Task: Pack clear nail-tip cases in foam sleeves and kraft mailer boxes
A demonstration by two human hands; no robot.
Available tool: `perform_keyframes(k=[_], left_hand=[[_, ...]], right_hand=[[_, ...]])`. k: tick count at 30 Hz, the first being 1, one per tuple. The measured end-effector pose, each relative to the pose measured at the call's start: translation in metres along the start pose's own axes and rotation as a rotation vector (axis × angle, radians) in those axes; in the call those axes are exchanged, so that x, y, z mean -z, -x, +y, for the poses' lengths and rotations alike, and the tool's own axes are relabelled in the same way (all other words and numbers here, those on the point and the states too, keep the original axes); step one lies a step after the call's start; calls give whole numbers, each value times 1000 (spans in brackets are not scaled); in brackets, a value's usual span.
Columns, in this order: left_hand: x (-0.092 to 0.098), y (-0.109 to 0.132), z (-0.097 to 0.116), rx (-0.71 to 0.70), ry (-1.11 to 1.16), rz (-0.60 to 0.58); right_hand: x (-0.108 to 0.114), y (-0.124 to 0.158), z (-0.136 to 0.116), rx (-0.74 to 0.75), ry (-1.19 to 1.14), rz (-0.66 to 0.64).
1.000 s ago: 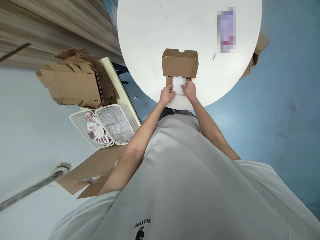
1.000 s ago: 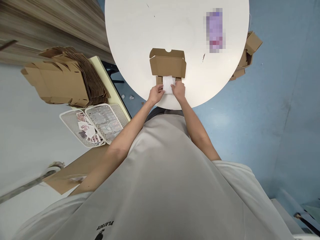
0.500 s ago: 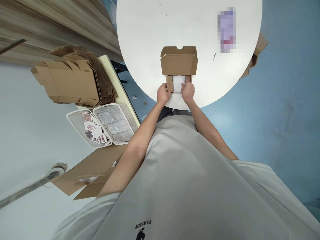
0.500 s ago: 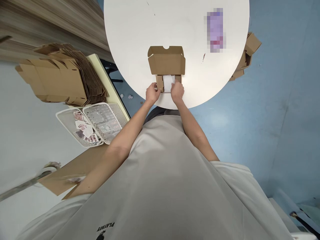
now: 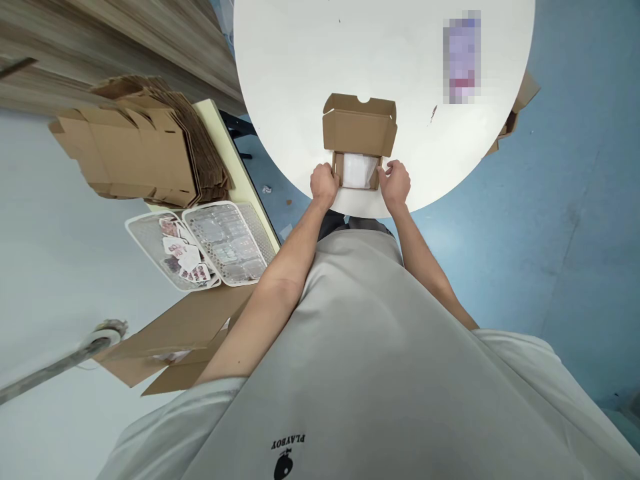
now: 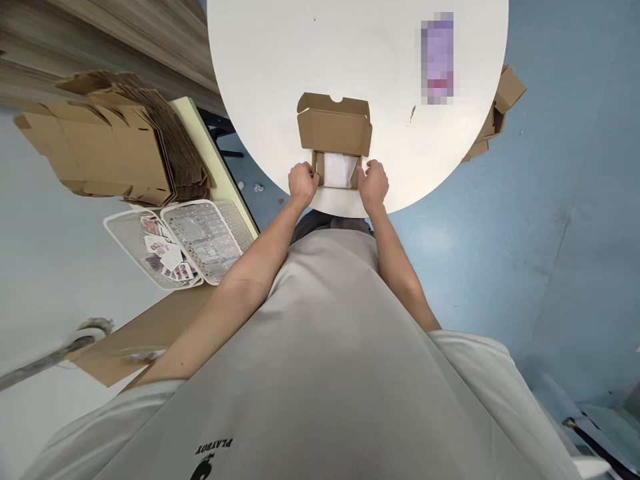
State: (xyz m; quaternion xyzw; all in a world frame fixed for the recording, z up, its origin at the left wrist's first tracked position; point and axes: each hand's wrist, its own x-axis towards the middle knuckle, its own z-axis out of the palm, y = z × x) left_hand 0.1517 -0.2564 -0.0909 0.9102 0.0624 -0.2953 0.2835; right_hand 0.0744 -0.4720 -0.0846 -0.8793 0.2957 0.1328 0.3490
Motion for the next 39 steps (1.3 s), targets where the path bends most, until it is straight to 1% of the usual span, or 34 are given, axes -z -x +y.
perform_keyframes(k=[2,4,7,11,13,14,17,20,22,24,27,31,34,39], left_hand=[[-1,-1,-1,-19,52,6],[0,0,0,-41,69,6],[3,4,4,-56,2,-9],[16,11,6,-48,-122,-76],[26,12,3,-63,-101,-89],[31,11,0,-64,-68,-75],[46,0,-9,-32,77,31],[56,-22,-8,-19,177,106],[59,-38,-1,-65,195,103],[60,-50,10,-141,193,70],[60,-59,25,-233,175,14],[61,-51,32,-281,173,-22],[62,-38,30,-290,165,-68],[69,-18,26,-296,154,-153]], right_hand=[[-1,-3,6,-14,-15,-37],[-5,-6,6,-23,-23,-61],[-10,-8,2,-33,-26,-59],[-8,-7,4,-23,-50,-64],[-2,-7,10,-13,-71,-55],[2,-8,13,-6,-86,-42],[15,-16,18,28,-152,12],[30,-30,14,76,-211,41],[40,-40,7,99,-218,21],[46,-49,-2,121,-202,-34],[50,-56,-14,160,-183,-113],[49,-50,-21,179,-184,-136],[50,-37,-22,184,-187,-163],[55,-12,-20,176,-225,-249]])
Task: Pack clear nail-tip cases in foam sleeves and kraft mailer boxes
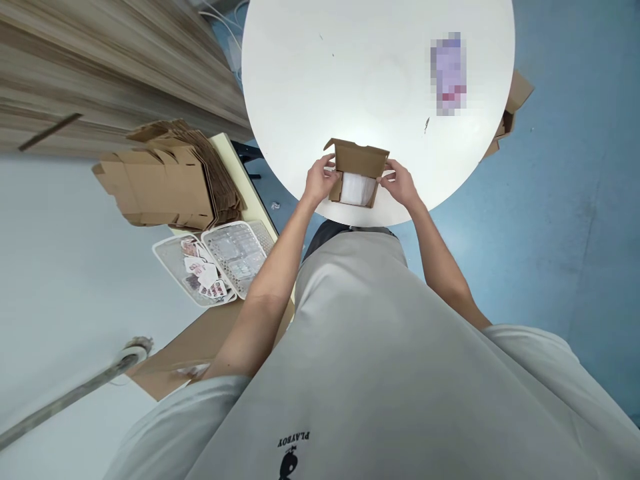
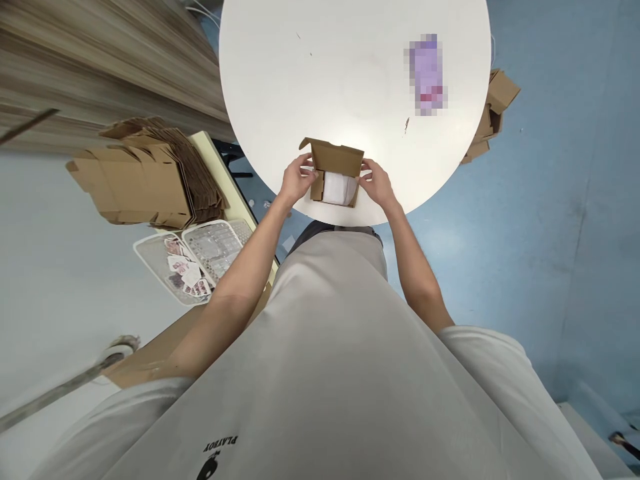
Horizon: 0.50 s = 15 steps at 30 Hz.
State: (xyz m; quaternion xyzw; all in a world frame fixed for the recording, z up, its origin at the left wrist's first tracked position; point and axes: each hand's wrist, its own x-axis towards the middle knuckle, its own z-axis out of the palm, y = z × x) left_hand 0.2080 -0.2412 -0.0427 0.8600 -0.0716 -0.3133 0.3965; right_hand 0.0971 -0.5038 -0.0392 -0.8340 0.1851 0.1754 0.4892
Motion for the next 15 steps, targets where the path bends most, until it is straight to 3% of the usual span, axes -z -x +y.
perform_keyframes(k=[4,9,15], left_hand=[[5,18,-4,-21,0,-29],[1,43,-24,-96,-37,21],[-16,72,-41,-53,-88,-96]], right_hand=[[-8,22,1,23,-7,-24],[-26,46,7,32,91,-30],[-39,55,21,20,263,-33]])
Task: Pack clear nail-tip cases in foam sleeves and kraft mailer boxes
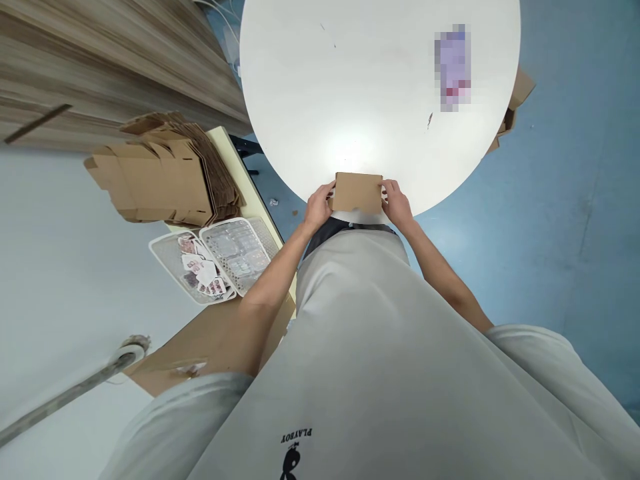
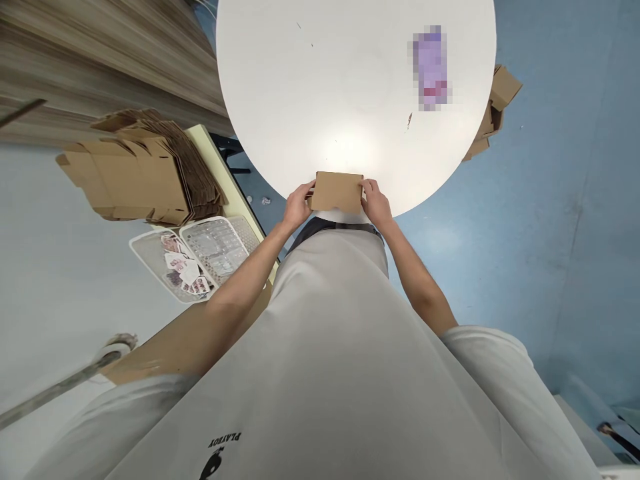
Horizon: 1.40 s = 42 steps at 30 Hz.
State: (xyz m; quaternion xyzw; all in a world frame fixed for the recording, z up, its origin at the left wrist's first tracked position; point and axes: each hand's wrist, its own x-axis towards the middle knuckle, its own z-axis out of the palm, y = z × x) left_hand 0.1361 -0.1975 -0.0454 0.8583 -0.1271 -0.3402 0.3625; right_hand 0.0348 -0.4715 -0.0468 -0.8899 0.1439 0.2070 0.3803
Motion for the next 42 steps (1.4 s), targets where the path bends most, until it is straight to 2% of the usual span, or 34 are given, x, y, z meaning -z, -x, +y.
perform_keyframes(k=[5,9,15,21,24,27,32,37,42], left_hand=[[-17,20,-4,-11,-71,-75],[-29,24,-7,30,-73,-105],[-38,18,-2,100,6,-47],[-27,24,15,70,51,27],[-22,22,16,66,23,38],[-18,16,11,54,1,26],[-10,9,15,11,35,4],[-2,-2,30,46,14,81],[6,-26,37,58,-22,115]], right_hand=[[-7,15,5,-23,95,-61],[-15,29,8,-62,139,-129],[-21,30,5,-60,93,-135],[-8,27,-3,-51,44,-68],[-2,27,-4,-42,23,-72],[4,26,-3,-35,8,-74],[17,21,-4,-58,-35,14],[28,8,-13,-111,-42,49],[34,-10,-20,-171,-14,31]])
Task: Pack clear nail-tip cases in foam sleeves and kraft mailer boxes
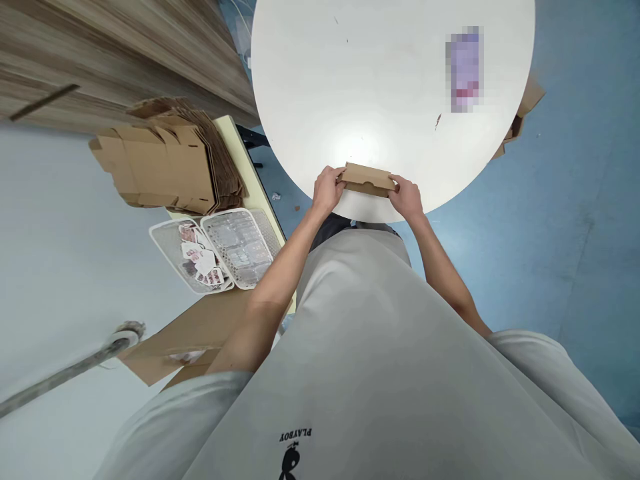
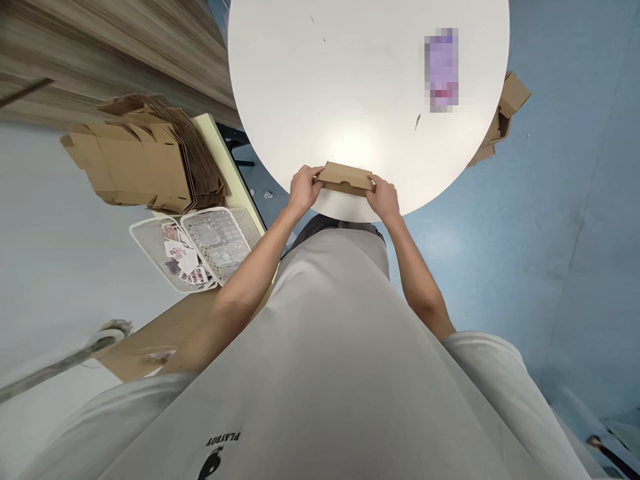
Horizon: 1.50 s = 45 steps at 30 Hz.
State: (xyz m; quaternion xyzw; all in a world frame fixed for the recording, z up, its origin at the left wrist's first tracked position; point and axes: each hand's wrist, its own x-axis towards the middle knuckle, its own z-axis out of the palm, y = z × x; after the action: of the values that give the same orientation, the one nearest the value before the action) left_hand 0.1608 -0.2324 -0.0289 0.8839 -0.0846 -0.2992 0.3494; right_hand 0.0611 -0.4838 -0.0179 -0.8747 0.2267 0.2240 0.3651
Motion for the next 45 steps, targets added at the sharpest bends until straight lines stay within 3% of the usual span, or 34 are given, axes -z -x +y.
perform_keyframes(k=[8,15,25,33,45], left_hand=[[-5,-25,9,38,116,117],[-14,-42,11,86,142,187],[-36,-25,-2,-1,229,273],[-32,-15,-11,-30,217,240],[-36,-11,-21,-117,297,188]], right_hand=[[2,-25,-8,12,-42,73],[0,-20,-15,-36,-120,184],[-1,-23,-21,-33,-83,283],[19,-15,-19,24,-72,152],[31,0,-6,75,-164,109]])
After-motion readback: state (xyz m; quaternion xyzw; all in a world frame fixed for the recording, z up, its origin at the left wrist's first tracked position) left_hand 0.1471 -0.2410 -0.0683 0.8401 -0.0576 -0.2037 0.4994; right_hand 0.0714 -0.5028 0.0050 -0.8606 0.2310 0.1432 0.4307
